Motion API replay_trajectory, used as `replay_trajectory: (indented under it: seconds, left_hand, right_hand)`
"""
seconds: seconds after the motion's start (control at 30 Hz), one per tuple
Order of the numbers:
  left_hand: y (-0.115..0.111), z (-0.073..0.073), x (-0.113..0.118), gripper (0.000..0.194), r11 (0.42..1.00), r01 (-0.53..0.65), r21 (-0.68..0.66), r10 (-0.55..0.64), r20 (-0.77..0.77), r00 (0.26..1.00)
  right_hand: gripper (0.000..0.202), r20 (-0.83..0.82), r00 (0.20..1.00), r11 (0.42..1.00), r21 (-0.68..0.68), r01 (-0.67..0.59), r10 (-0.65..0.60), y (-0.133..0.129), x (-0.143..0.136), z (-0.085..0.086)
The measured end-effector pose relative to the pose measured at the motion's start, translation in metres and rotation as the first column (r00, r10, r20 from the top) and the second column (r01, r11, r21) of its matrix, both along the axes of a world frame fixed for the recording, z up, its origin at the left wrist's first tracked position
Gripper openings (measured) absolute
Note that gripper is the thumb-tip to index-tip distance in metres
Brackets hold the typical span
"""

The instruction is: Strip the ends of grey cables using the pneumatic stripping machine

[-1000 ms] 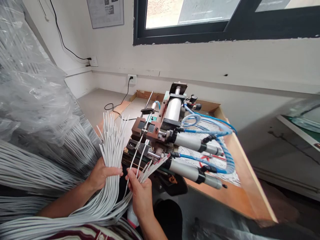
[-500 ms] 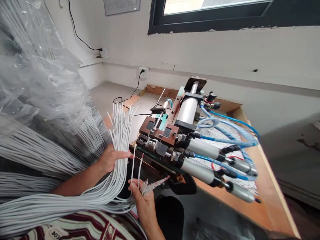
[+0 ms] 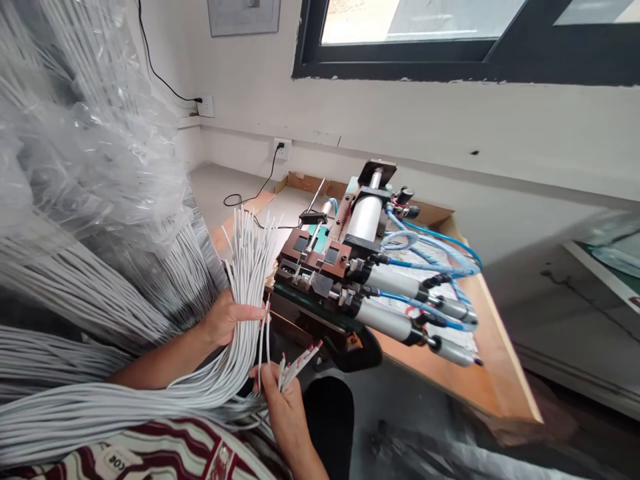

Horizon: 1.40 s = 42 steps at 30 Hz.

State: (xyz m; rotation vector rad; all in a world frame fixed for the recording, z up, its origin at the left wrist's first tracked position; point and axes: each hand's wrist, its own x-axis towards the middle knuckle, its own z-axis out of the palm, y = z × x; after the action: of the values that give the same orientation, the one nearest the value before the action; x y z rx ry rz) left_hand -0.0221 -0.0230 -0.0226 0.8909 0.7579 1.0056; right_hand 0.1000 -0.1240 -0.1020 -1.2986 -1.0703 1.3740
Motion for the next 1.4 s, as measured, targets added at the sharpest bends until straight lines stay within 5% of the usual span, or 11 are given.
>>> replay_trajectory:
  seconds: [0.4,1.17,1.4]
  left_hand:
    - [-0.011,0.01,0.007,0.015,0.996,-0.073,-0.05,0.072,-0.022,0.997]
    - [0.009,-0.007,0.011,0.017,0.982,-0.066,-0.175,0.051,-0.086,0.995]
    - [0.009,-0.005,0.01,0.016,0.987,-0.062,-0.151,0.049,-0.085,0.995]
  right_hand:
    - [0.049,-0.033,0.999,0.998,0.043,-0.038,0.04,0.003,-0.005,0.007]
    - [0.048,-0.046,0.993,0.99,0.092,-0.104,0.108,0.025,-0.002,0.006]
    - [0.038,-0.108,0.986,0.991,0.018,0.131,-0.128,0.022,0.001,-0.001]
